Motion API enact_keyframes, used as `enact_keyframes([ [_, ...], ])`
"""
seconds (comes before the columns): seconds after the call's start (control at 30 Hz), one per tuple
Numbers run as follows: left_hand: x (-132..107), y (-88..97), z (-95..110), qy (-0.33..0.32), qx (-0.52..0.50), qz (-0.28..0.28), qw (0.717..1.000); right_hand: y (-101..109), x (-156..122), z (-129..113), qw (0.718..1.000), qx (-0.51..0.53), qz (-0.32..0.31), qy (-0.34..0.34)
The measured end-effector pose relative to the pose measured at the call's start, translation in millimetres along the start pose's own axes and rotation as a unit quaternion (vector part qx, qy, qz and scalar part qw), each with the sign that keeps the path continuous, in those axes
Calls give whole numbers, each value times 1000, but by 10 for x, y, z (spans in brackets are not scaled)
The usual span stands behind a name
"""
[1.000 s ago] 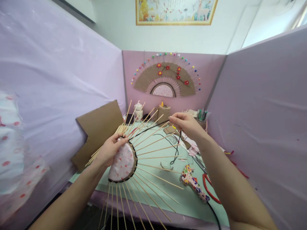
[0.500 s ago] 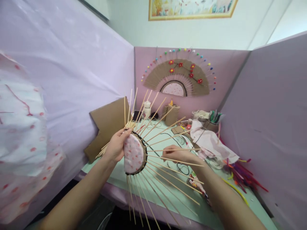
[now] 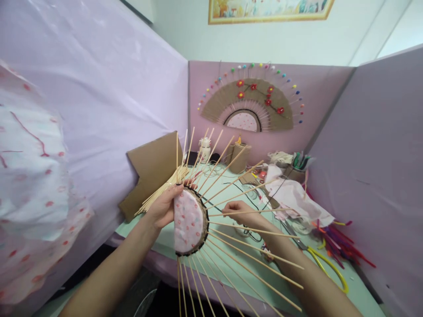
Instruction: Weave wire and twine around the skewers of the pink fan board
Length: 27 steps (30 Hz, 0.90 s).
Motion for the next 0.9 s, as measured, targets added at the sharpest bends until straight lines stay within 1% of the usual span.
enact_keyframes([
  [0.07, 4, 20, -4, -8, 5, 2, 1000, 56, 26, 25, 1000, 4, 12, -12],
  [0.13, 6, 43, -12, -10, 5, 6, 1000, 132, 42, 38, 999, 12, 51, -15],
  [0.2, 2, 59, -15, -11, 2, 8, 1000, 207, 41, 29, 995, 29, 92, -4],
  [0.3, -8, 65, -11, -12, -2, 10, 1000, 291, 27, -13, 990, 72, 117, 23],
  [0.4, -15, 59, -5, -11, -7, 9, 1000, 349, 25, -42, 986, 108, 125, 28],
  [0.6, 0, 51, -10, -5, -8, 1, 1000, 398, 47, -25, 985, 120, 125, 30],
  [0.7, 12, 38, -16, 0, -5, 19, 1000, 422, 48, -16, 984, 124, 127, 26],
  [0.9, 38, 9, -56, -10, 16, 73, 997, 516, 12, -51, 982, 133, 127, 31],
])
Point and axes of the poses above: each hand's wrist, its own x-axis towards the middle knuckle, its own y-axis out of the back of the hand, z = x × y, the point moved 2 cm from there along x, towards the middle knuckle, and after that the axes turned 2 degrees about -x, right-handed, at the moved point
